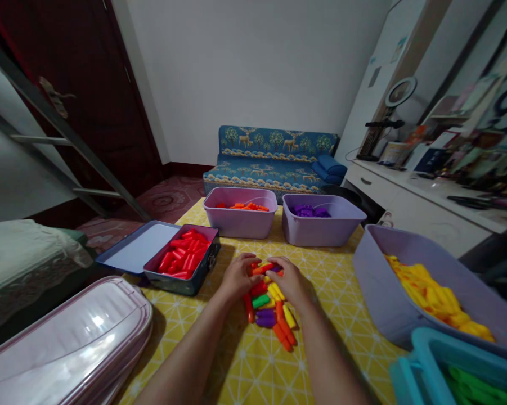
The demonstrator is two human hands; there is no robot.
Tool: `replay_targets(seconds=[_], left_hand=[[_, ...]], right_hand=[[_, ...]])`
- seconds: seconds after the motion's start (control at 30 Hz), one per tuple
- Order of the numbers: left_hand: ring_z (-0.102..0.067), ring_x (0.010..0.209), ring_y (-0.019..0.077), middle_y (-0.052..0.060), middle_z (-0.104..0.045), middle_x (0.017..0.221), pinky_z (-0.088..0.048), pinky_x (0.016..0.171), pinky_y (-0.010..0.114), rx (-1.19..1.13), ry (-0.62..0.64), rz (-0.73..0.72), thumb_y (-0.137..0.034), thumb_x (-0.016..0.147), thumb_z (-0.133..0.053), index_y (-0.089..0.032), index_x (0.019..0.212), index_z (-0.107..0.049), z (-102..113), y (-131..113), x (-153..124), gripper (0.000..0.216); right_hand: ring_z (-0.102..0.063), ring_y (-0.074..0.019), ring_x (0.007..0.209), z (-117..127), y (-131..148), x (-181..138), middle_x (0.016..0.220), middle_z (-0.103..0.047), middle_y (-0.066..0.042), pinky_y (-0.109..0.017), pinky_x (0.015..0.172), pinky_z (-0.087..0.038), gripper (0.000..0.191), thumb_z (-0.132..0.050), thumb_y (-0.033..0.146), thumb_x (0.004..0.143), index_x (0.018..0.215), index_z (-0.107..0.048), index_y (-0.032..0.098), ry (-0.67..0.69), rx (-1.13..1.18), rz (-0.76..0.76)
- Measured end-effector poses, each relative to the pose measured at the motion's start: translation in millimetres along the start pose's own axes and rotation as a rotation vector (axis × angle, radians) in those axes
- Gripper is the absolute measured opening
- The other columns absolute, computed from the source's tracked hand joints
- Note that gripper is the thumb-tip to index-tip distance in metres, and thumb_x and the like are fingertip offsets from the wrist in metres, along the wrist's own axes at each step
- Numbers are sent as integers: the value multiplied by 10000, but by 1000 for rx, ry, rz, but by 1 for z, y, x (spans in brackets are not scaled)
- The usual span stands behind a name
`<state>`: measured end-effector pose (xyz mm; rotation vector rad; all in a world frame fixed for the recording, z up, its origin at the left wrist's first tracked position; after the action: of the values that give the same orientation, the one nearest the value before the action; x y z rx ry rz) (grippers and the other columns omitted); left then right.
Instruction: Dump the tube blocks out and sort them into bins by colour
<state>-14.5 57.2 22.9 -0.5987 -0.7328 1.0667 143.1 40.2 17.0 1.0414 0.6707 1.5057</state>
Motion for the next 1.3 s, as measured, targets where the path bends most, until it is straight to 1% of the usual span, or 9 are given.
replay_targets(seconds=[0.2,0.33,0.53,0.67,0.8,0.9,1.0,1.17,1.3], left_hand=[[-635,719,166,69,-715,881,-497,678,265,-171,-165,106,-183,737,-610,-147,1018,-707,3,20,3,299],[-654,746,177,81,-730,878,-492,682,258,-326,-211,138,-301,812,-558,-127,1029,-708,9,26,3,316],[-618,648,160,40,-683,698,-456,614,239,-348,-265,146,-423,858,-498,-120,868,-713,19,23,2,371],[-640,703,166,55,-705,783,-483,663,248,-379,-220,129,-414,798,-591,-116,925,-697,17,15,0,341],[-641,758,174,49,-709,839,-488,702,262,-196,-143,42,-348,676,-725,-145,1065,-679,10,4,-2,441],[-641,801,184,61,-717,894,-486,743,281,-72,-131,17,-250,679,-698,-156,983,-709,7,4,-2,318],[-648,785,175,62,-723,855,-484,733,273,-109,-123,55,-172,732,-596,-145,886,-714,6,9,-2,195],[-627,791,193,66,-708,857,-467,730,290,10,-131,11,-320,725,-684,-144,905,-705,7,-1,-2,252],[-609,804,192,62,-689,830,-446,742,288,133,-148,30,-269,742,-663,-147,848,-702,8,-3,-2,167]], right_hand=[[-677,-213,882,3,-22,7,964,-711,-77,-359,793,-550,246,-637,321,732,947,-674,208,-98,229,-146],[-688,-215,831,0,-19,6,940,-726,-76,-348,729,-565,294,-639,405,741,947,-683,199,-85,309,-168],[-695,-215,759,2,-6,2,898,-732,-76,-320,613,-566,344,-628,443,746,965,-674,182,-87,376,-187],[-697,-217,804,0,-10,3,971,-721,-88,-339,656,-574,330,-621,408,745,985,-664,184,-80,362,-162],[-686,-211,873,-5,-17,6,1018,-708,-80,-363,740,-572,283,-595,348,759,994,-665,207,-56,294,-104],[-659,-197,973,-4,-14,6,1085,-688,-71,-354,834,-548,302,-557,277,767,1041,-667,212,-40,191,-54],[-580,-182,1142,-4,1,4,1257,-619,-62,-351,973,-475,438,-520,190,760,1182,-631,221,-5,49,30],[-482,-180,1248,-11,17,3,1332,-573,-35,-375,1100,-339,573,-471,106,756,1298,-570,260,78,-200,113],[-495,-192,1222,-15,19,4,1293,-573,-64,-356,1081,-357,534,-486,135,774,1294,-573,222,85,-270,121]])
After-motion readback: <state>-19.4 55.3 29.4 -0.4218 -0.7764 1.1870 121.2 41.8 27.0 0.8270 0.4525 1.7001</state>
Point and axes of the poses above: each hand's wrist, its own x-axis towards the middle knuckle, its own z-axis out of the back of the hand, y = z × x, the point moved 8 cm from there along x, towards the middle knuckle
